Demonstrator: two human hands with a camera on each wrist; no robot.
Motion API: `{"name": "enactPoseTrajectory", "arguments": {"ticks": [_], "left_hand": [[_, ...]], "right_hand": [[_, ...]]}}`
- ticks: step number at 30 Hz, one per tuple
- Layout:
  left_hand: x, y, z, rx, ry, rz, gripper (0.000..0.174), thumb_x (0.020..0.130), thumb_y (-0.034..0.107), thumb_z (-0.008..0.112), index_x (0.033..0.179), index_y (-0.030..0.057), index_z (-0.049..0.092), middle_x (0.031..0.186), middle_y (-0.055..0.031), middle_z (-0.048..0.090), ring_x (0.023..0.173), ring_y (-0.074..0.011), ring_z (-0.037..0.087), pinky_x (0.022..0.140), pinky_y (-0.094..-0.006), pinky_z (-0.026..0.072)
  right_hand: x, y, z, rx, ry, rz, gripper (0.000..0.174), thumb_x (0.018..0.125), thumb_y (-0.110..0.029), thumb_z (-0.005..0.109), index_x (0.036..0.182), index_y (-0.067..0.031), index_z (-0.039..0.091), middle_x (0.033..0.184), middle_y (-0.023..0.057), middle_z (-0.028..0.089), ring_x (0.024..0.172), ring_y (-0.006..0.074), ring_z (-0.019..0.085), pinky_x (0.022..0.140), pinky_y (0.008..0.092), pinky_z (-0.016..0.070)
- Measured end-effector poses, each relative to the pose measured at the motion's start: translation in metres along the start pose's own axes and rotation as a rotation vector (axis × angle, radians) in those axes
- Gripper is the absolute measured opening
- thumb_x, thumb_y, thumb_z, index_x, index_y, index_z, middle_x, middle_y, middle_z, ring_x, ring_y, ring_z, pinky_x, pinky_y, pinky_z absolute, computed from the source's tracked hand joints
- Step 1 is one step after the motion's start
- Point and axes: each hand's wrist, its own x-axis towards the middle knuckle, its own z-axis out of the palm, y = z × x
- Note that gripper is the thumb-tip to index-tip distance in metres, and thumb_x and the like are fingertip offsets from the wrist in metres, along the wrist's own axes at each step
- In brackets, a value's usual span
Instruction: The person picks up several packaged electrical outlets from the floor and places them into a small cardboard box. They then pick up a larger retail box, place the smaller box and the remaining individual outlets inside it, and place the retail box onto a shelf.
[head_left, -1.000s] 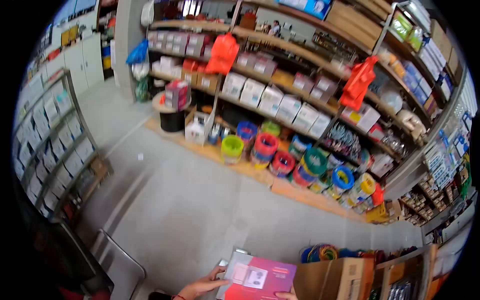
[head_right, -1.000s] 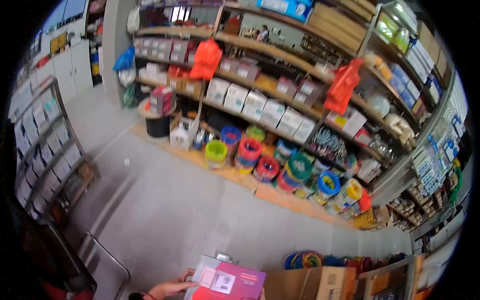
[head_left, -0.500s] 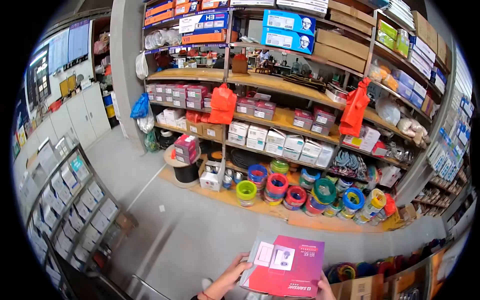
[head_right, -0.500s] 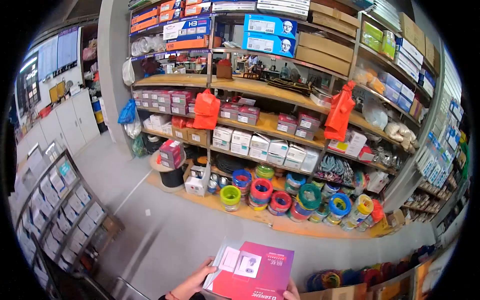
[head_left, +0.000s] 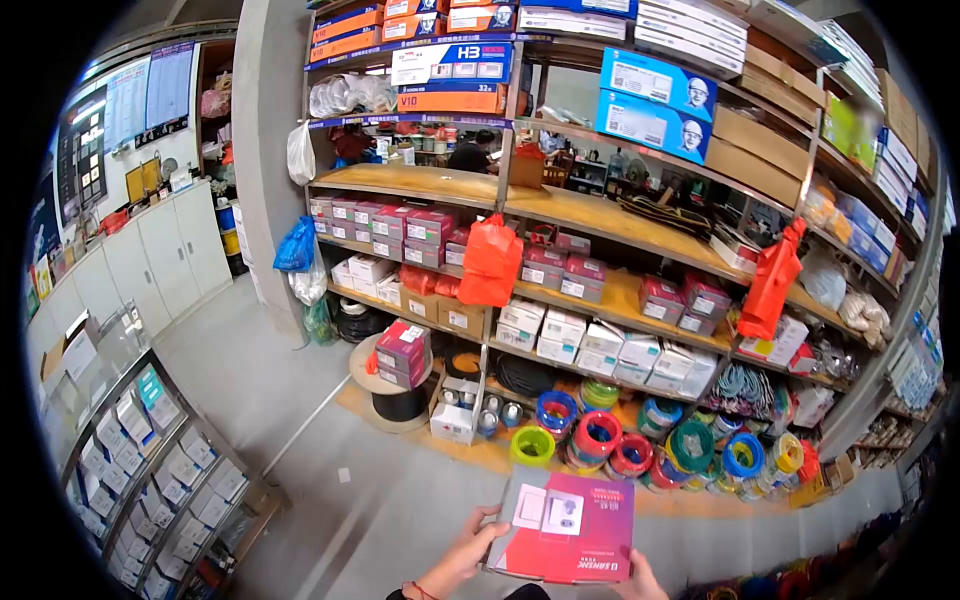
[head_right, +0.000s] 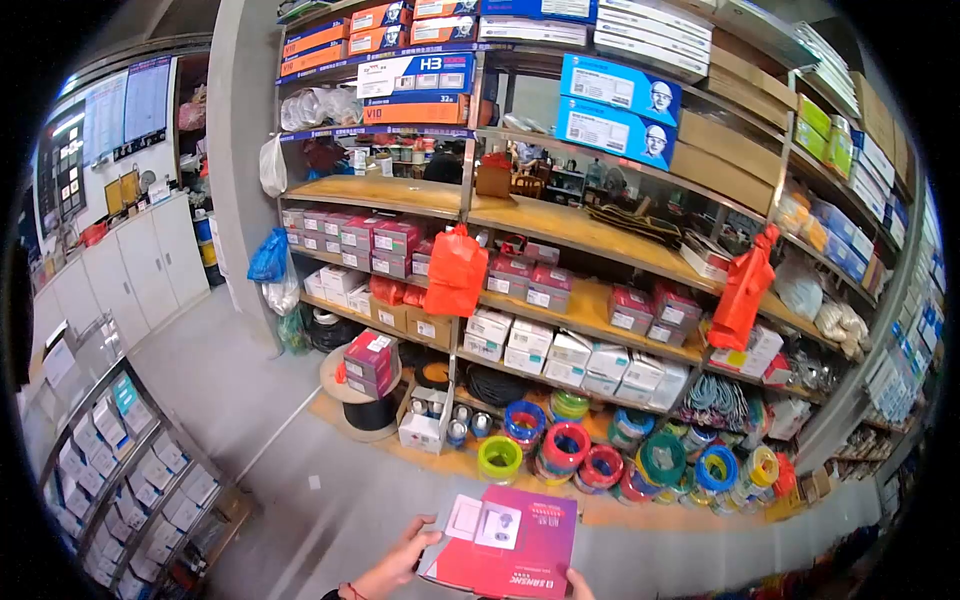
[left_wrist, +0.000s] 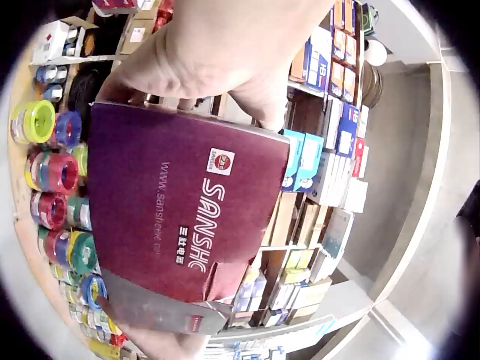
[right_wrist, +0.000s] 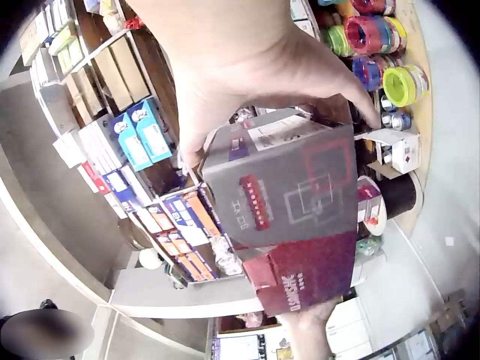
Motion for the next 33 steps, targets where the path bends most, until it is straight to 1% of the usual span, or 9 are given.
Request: {"name": "enactPoseTrajectory", "arguments": {"ticks": [5,8,15,19,21,24,27,31,33], "left_hand": [[0.106,0.037,0.005,0.253,-0.023,0.019,0.058,0.071,0.03,0.061,0.117,0.0071,0.033,0.09,-0.0126,0.051,0.081,-0.0169,0.051,0.065,-0.0277,0.0428],[0.187,0.057,0.01,0.336,-0.049,0.033,0.064,0.069,0.036,0.061,0.117,0.006,0.033,0.09,-0.013,0.051,0.084,-0.0179,0.051,0.068,-0.028,0.0418],[0.305,0.139,0.039,0.414,-0.061,0.041,0.072,0.066,0.045,0.061,0.116,0.0003,0.034,0.102,-0.0176,0.047,0.092,-0.0207,0.048,0.078,-0.0289,0.0379],[0.342,0.199,0.02,0.263,-0.02,-0.123,0.067,0.073,0.05,0.049,0.119,0.0044,0.032,0.118,-0.0122,0.038,0.107,-0.0223,0.037,0.084,-0.0357,0.034],[0.357,0.224,-0.011,0.259,0.03,-0.065,0.055,0.079,0.047,0.038,0.123,0.0159,0.027,0.127,-0.0065,0.03,0.11,-0.0233,0.036,0.085,-0.0434,0.0331],[0.38,0.246,-0.089,0.219,0.062,0.157,0.045,0.083,0.035,0.038,0.122,0.0133,0.031,0.126,-0.0058,0.032,0.108,-0.0223,0.04,0.084,-0.0381,0.0354],[0.382,0.267,-0.165,0.045,0.159,0.258,0.038,0.081,0.024,0.045,0.117,0.0135,0.039,0.117,-0.0018,0.04,0.1,-0.018,0.045,0.081,-0.0311,0.0362],[0.375,0.288,-0.23,-0.23,0.761,0.43,0.02,0.078,0.012,0.052,0.097,0.0035,0.052,0.094,-0.0052,0.054,0.091,-0.0159,0.051,0.075,-0.025,0.0388],[0.372,0.281,-0.287,-0.242,0.74,0.337,0.034,0.079,0.018,0.051,0.11,0.0069,0.042,0.114,-0.0032,0.044,0.097,-0.0179,0.047,0.075,-0.0288,0.0387]], "right_hand": [[0.113,-0.025,-0.027,0.183,0.012,0.217,0.047,0.076,-0.03,0.05,0.114,-0.0039,0.039,0.113,0.0131,0.046,0.101,0.0294,0.045,0.087,0.0469,0.0347],[0.18,-0.054,-0.033,-0.076,-0.005,-0.037,0.049,0.075,-0.028,0.05,0.116,-0.0029,0.037,0.114,0.0135,0.045,0.105,0.0306,0.042,0.086,0.0533,0.0324],[0.265,-0.176,0.025,-0.032,-0.023,-0.043,0.056,0.073,-0.025,0.052,0.119,-0.0019,0.031,0.118,0.0153,0.039,0.109,0.0318,0.038,0.084,0.0571,0.0331],[0.317,-0.22,0.086,0.199,-0.119,0.236,0.063,0.063,-0.031,0.058,0.118,-0.0098,0.036,0.115,0.0081,0.042,0.108,0.0273,0.035,0.091,0.0439,0.0264],[0.359,-0.227,0.103,0.234,-0.093,0.109,0.058,0.064,-0.03,0.057,0.115,-0.0088,0.038,0.115,0.0098,0.043,0.107,0.0283,0.038,0.091,0.0439,0.0272],[0.409,-0.259,0.164,0.017,-0.133,-0.041,0.059,0.064,-0.042,0.051,0.116,-0.0134,0.041,0.119,0.005,0.042,0.107,0.0283,0.038,0.09,0.0486,0.0265],[0.501,-0.289,0.184,0.062,-0.023,-0.076,0.074,0.062,-0.05,0.055,0.12,-0.0078,0.034,0.123,0.0146,0.032,0.112,0.0309,0.032,0.092,0.0461,0.0271],[0.62,-0.339,0.248,0.042,0.195,-0.26,0.083,0.058,-0.057,0.056,0.119,-0.005,0.033,0.115,0.0163,0.04,0.105,0.0319,0.039,0.088,0.0423,0.0322],[0.69,-0.357,0.261,0.052,0.1,-0.421,0.062,0.067,-0.05,0.052,0.113,-0.0112,0.037,0.107,0.012,0.046,0.098,0.0282,0.046,0.079,0.0403,0.0394]]}}
